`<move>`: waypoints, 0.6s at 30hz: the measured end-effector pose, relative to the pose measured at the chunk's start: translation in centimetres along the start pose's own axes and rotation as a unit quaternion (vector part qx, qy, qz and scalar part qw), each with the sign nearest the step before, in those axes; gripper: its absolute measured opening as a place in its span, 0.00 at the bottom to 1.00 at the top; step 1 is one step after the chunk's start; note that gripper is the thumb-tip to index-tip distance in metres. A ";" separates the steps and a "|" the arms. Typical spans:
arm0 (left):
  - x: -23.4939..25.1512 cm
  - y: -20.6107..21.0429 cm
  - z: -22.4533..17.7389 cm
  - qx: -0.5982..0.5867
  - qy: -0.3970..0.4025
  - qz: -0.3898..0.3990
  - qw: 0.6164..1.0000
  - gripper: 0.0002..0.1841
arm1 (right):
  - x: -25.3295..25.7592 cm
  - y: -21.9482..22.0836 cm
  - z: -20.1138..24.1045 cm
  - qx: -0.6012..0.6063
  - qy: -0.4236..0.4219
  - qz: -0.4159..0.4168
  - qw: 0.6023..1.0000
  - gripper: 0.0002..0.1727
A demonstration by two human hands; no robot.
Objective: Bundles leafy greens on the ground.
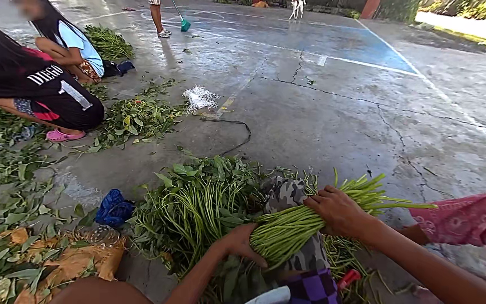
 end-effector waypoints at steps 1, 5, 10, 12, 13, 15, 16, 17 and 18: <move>0.8 0.1 0.5 -0.045 0.023 0.008 0.999 0.58 | 0.0 0.0 -0.1 -0.001 0.005 0.012 1.000 0.39; 0.7 -0.5 0.7 -0.019 -0.010 -0.041 0.999 0.59 | 0.2 -0.1 -0.6 0.011 0.023 0.067 0.997 0.40; -3.5 -2.6 -1.4 0.159 -0.091 -0.114 0.976 0.64 | -0.1 0.1 -1.0 0.026 0.030 0.076 0.996 0.41; -5.2 -2.9 -1.4 0.181 -0.131 -0.131 0.966 0.66 | -0.2 0.2 -1.0 0.030 0.025 0.063 0.997 0.40; -5.6 -2.8 -1.1 0.172 -0.152 -0.129 0.965 0.67 | -0.2 0.2 -0.9 0.029 0.023 0.056 0.998 0.40; -5.7 -2.3 -0.2 0.114 -0.184 -0.097 0.972 0.67 | -0.1 0.1 -0.8 0.028 0.016 0.044 0.999 0.40; -5.4 -2.0 0.5 0.063 -0.190 -0.076 0.977 0.66 | 0.0 -0.1 -0.7 0.024 0.012 0.045 0.999 0.40; -5.1 -1.8 1.2 0.000 -0.189 -0.061 0.980 0.64 | 0.1 -0.2 -0.7 0.022 0.010 0.049 0.999 0.39; -5.1 -1.7 1.8 -0.063 -0.184 -0.055 0.979 0.62 | 0.2 -0.4 -0.6 0.019 0.008 0.055 0.998 0.39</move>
Point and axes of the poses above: each hand's wrist, its own x-axis towards the middle knuckle, its own y-axis out of the palm, z = x × y, the point moved 7 cm from there along x, towards the middle knuckle, and after that the axes turned 4 degrees about -z, right-handed, at the moved point
